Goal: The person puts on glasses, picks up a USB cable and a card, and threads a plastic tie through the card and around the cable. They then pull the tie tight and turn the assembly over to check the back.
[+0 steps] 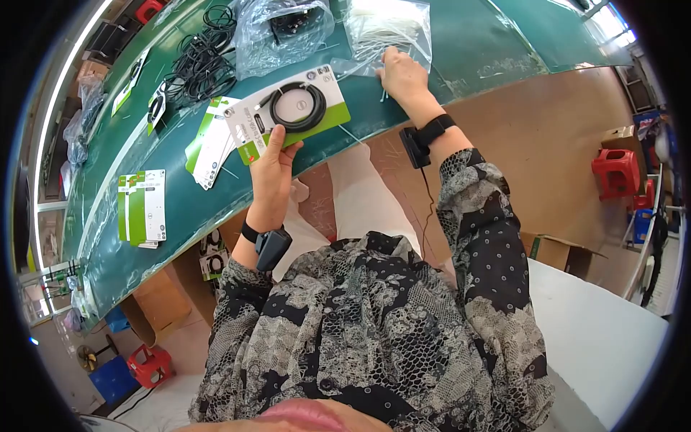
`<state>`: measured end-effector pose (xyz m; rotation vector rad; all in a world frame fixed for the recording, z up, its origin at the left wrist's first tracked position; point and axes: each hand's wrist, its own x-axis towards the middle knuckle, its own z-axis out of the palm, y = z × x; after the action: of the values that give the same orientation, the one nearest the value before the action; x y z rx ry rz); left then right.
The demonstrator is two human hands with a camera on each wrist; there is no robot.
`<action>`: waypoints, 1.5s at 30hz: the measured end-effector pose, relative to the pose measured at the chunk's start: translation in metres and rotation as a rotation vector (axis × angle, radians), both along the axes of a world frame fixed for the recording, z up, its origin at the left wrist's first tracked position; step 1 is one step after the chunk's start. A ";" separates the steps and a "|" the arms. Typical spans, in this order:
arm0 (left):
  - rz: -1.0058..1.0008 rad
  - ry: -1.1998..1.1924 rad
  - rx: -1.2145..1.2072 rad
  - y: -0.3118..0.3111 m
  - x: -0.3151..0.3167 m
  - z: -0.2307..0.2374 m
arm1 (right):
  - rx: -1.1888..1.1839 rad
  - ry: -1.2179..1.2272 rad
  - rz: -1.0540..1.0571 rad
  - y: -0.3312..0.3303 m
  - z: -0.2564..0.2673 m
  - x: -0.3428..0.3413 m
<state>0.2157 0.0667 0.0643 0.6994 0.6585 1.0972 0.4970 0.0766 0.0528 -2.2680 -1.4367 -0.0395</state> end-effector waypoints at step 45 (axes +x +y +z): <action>-0.337 -0.800 -0.469 0.016 0.012 0.053 | 0.581 0.468 0.414 -0.078 0.080 -0.125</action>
<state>0.2273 0.0828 0.1177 -0.0621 0.0818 0.7704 0.3722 -0.0012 0.1326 -1.3764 -1.3779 0.1704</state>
